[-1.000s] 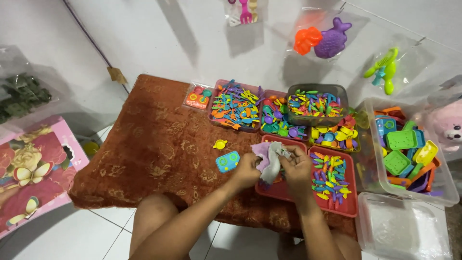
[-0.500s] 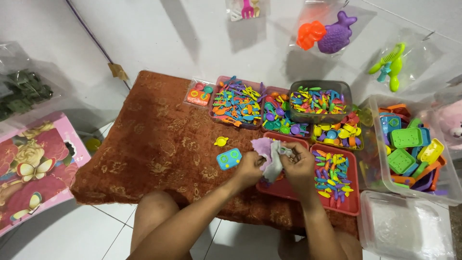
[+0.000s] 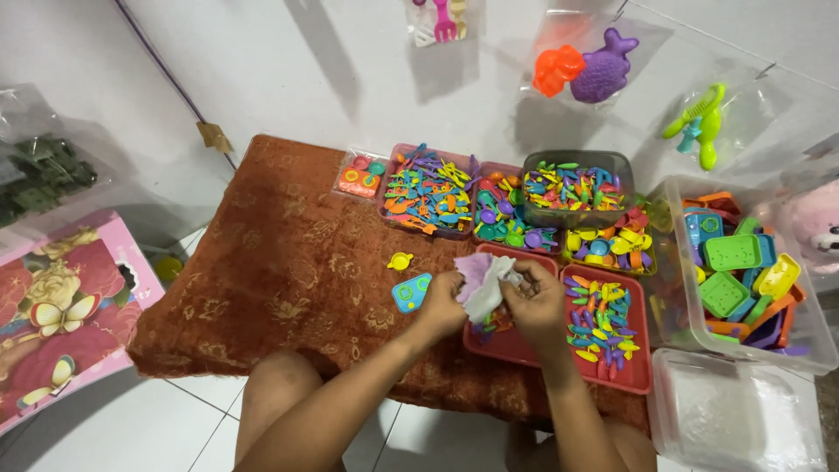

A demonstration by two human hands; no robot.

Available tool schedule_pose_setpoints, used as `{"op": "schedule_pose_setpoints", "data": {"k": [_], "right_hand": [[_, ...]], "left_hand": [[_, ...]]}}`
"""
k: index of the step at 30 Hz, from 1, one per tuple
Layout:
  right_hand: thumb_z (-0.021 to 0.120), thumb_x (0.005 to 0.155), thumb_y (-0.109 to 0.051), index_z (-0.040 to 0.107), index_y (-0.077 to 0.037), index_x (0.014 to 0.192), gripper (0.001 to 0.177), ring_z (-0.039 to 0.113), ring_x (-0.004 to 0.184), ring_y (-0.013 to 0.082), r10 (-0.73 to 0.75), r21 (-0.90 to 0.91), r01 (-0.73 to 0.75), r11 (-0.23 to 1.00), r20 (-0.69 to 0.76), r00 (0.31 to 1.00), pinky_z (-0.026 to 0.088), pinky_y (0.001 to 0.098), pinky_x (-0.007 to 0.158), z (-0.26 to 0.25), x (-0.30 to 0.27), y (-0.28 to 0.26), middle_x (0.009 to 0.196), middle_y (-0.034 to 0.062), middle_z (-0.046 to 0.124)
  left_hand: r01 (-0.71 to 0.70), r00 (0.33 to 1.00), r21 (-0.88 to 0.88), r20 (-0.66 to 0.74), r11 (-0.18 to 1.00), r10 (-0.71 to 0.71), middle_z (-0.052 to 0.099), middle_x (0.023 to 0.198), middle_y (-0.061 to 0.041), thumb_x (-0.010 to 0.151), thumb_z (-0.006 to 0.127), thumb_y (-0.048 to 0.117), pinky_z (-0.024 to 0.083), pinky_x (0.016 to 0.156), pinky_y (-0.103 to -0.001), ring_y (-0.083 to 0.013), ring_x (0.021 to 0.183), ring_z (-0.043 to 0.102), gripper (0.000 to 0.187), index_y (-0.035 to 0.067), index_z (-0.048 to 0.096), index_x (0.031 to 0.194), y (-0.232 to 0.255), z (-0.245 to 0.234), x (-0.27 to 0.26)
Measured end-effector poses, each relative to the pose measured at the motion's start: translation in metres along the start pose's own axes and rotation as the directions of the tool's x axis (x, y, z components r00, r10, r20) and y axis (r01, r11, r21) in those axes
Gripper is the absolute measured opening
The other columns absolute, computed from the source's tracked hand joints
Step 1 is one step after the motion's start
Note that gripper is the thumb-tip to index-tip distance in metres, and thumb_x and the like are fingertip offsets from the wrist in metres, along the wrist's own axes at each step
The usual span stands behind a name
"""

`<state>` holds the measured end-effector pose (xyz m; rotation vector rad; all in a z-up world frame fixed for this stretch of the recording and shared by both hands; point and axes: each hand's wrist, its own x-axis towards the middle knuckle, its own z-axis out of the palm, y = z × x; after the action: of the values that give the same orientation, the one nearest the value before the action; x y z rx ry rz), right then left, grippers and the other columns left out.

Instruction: Cleaning and sorting small plastic toys using a cloth

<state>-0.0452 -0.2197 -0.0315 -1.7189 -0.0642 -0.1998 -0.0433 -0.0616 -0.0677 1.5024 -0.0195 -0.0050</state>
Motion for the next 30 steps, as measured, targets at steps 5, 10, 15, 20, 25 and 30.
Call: {"op": "schedule_pose_setpoints", "data": {"k": [5, 10, 15, 20, 25, 30], "right_hand": [[0.064, 0.090, -0.002, 0.077, -0.008, 0.103, 0.020, 0.060, 0.057, 0.0088, -0.057, -0.149, 0.049, 0.988, -0.049, 0.997, 0.050, 0.0261, 0.049, -0.004, 0.001, 0.025, 0.070, 0.0080, 0.068], [0.060, 0.083, 0.012, 0.068, 0.002, 0.111, 0.031, 0.060, 0.059, 0.0114, 0.057, 0.061, -0.058, 0.996, 0.015, 0.998, 0.054, 0.0262, 0.051, -0.002, 0.005, 0.013, 0.078, 0.0082, 0.063], [0.060, 0.089, 0.006, 0.068, 0.002, 0.103, 0.016, 0.058, 0.039, 0.0192, 0.114, 0.078, -0.115, 0.990, 0.020, 0.993, 0.048, 0.0308, 0.032, 0.002, 0.009, 0.022, 0.056, 0.0129, 0.059], [0.057, 0.094, 0.002, 0.073, -0.003, 0.104, 0.019, 0.057, 0.039, 0.0143, 0.065, 0.003, -0.065, 0.998, -0.043, 0.997, 0.046, 0.0293, 0.033, 0.003, 0.009, 0.014, 0.054, 0.0122, 0.062], [0.062, 0.084, 0.012, 0.067, 0.001, 0.104, 0.023, 0.061, 0.039, 0.0166, 0.068, 0.120, -0.069, 0.990, 0.011, 0.998, 0.050, 0.0268, 0.034, -0.003, 0.009, 0.022, 0.067, 0.0103, 0.063], [0.061, 0.093, -0.001, 0.072, -0.004, 0.094, 0.011, 0.057, 0.038, 0.0111, -0.037, -0.081, 0.033, 0.996, -0.049, 0.998, 0.042, 0.0250, 0.032, -0.004, 0.012, 0.046, 0.053, 0.0057, 0.060]], "left_hand": [[-0.040, 0.998, 0.068, 0.055, 0.997, 0.036, 0.062, 0.060, -0.005, 0.089, 0.065, 0.008, 0.048, 0.057, -0.026, -0.0113, 0.058, 0.053, 0.012, 0.003, 0.069, 0.080, 0.023, 0.001, -0.011], [-0.030, 0.999, -0.024, 0.015, 0.999, 0.030, 0.070, 0.076, -0.005, 0.085, 0.071, 0.011, 0.053, 0.073, -0.029, -0.0113, 0.073, 0.060, 0.013, 0.005, 0.074, 0.096, 0.017, 0.000, -0.008], [-0.079, 0.996, 0.003, 0.035, 0.997, 0.079, 0.067, 0.074, -0.002, 0.079, 0.071, 0.002, 0.054, 0.074, -0.031, -0.0141, 0.071, 0.060, 0.013, 0.004, 0.073, 0.091, -0.003, -0.003, -0.003], [-0.141, 0.987, 0.080, 0.093, 0.987, 0.133, 0.066, 0.070, -0.006, 0.079, 0.072, 0.005, 0.051, 0.068, -0.031, -0.0146, 0.070, 0.061, 0.009, 0.007, 0.074, 0.087, -0.003, -0.005, -0.002], [-0.064, 0.995, -0.028, 0.073, 0.998, 0.066, 0.068, 0.074, 0.000, 0.084, 0.071, 0.009, 0.051, 0.069, -0.027, -0.0101, 0.070, 0.058, 0.007, 0.009, 0.076, 0.088, 0.013, -0.003, -0.008], [-0.237, 0.965, 0.130, 0.145, 0.963, 0.218, 0.047, 0.053, -0.005, 0.071, 0.066, 0.001, 0.044, 0.059, -0.032, -0.0170, 0.058, 0.048, 0.017, 0.005, 0.054, 0.061, 0.001, -0.003, -0.004]]}}
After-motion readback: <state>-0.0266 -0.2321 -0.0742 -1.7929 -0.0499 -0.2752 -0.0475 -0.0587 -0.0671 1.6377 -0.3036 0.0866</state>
